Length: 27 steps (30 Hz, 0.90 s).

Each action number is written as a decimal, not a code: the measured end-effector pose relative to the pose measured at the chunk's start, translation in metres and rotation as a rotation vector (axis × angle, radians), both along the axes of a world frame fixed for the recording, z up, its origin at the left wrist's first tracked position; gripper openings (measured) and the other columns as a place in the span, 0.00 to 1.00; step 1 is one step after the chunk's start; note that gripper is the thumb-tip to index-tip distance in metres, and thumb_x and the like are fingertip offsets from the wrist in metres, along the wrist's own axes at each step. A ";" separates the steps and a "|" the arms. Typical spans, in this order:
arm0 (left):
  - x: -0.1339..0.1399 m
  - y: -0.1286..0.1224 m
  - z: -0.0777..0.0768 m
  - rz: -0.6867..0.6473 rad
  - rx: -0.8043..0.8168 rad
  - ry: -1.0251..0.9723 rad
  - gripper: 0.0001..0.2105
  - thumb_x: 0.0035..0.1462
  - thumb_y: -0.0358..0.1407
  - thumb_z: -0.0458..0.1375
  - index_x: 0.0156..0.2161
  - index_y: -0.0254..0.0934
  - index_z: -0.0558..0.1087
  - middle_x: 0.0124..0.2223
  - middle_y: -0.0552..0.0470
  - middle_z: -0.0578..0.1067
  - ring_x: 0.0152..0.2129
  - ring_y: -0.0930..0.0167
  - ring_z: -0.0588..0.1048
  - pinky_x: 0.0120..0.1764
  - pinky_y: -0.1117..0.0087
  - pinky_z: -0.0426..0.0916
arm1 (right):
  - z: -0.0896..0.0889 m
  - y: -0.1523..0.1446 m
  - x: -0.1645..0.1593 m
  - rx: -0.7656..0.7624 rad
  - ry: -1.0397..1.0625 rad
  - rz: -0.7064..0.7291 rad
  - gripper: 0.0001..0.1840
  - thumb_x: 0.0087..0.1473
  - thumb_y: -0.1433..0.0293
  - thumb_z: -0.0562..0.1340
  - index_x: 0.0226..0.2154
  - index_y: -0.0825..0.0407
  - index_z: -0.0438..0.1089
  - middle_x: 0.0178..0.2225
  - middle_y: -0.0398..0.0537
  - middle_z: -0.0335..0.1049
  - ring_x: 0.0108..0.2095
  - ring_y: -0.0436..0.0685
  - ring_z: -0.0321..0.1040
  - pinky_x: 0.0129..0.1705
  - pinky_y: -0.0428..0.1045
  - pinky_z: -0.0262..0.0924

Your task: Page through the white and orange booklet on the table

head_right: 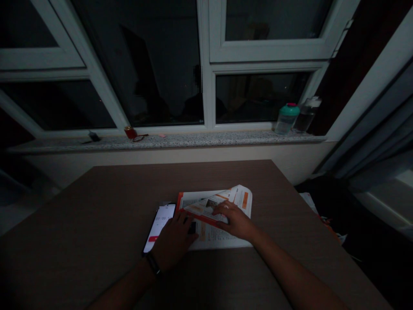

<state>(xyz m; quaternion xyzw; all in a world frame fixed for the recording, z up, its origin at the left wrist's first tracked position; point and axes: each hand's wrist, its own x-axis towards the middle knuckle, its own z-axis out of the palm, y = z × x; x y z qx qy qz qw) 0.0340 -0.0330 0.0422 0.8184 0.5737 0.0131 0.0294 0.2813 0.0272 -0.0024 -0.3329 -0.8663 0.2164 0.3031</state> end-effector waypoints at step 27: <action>-0.001 -0.001 -0.004 0.100 0.001 0.020 0.27 0.61 0.47 0.58 0.59 0.33 0.65 0.63 0.34 0.62 0.61 0.52 0.59 0.58 0.47 0.57 | -0.002 0.001 0.001 -0.004 0.003 -0.006 0.15 0.56 0.67 0.65 0.46 0.47 0.70 0.46 0.52 0.71 0.50 0.60 0.66 0.53 0.57 0.63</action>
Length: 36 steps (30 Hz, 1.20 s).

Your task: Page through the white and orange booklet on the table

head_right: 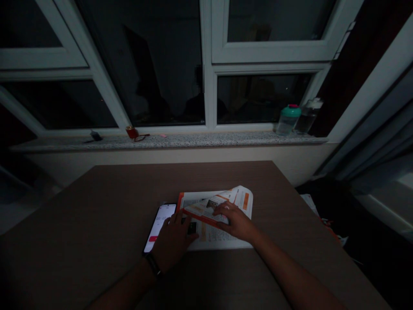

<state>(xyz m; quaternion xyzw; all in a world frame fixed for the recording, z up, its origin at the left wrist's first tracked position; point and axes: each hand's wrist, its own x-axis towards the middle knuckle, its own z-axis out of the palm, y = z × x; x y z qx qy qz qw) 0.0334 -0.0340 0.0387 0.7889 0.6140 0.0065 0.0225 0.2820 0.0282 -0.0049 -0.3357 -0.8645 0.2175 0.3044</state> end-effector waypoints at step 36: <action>0.004 0.003 -0.020 -0.063 0.043 -0.056 0.33 0.60 0.49 0.57 0.64 0.29 0.59 0.67 0.32 0.55 0.65 0.51 0.52 0.61 0.49 0.54 | 0.002 -0.002 -0.001 0.008 -0.009 -0.002 0.14 0.57 0.68 0.64 0.47 0.48 0.70 0.47 0.52 0.71 0.50 0.60 0.67 0.53 0.57 0.62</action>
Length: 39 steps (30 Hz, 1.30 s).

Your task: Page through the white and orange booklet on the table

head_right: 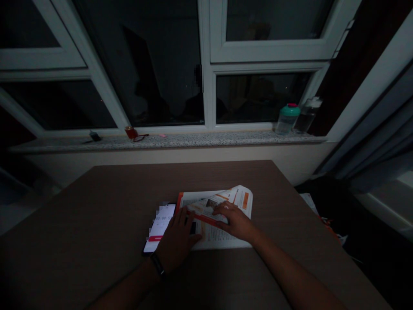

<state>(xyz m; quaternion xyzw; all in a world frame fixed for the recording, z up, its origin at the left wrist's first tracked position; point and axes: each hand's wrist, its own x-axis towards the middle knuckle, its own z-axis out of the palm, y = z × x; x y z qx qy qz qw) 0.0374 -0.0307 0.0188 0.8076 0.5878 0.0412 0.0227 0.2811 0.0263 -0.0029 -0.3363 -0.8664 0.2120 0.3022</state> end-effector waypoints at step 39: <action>-0.003 0.000 -0.002 -0.053 0.012 0.020 0.33 0.61 0.50 0.57 0.63 0.29 0.60 0.66 0.32 0.57 0.64 0.50 0.54 0.60 0.47 0.54 | 0.000 0.001 0.001 0.016 -0.006 0.007 0.16 0.55 0.73 0.63 0.47 0.47 0.69 0.46 0.51 0.71 0.50 0.60 0.66 0.54 0.58 0.61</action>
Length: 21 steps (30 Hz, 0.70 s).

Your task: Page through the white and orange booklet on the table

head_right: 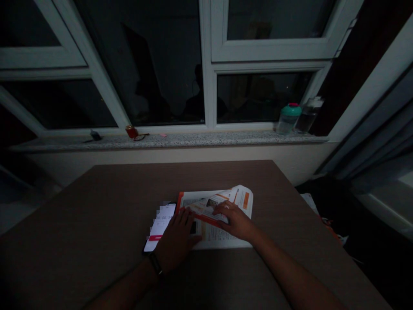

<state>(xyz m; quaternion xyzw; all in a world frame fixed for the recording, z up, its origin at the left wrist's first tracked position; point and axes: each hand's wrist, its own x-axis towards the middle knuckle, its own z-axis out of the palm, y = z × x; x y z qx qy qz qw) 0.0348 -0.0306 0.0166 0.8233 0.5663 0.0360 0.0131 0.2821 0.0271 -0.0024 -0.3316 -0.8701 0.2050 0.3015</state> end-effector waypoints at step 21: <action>-0.001 -0.002 0.000 -0.053 0.015 -0.038 0.30 0.61 0.48 0.58 0.63 0.34 0.62 0.67 0.38 0.56 0.64 0.52 0.53 0.62 0.47 0.52 | -0.004 0.002 0.009 -0.058 0.044 0.007 0.16 0.55 0.71 0.64 0.47 0.47 0.70 0.47 0.52 0.71 0.51 0.60 0.66 0.54 0.58 0.62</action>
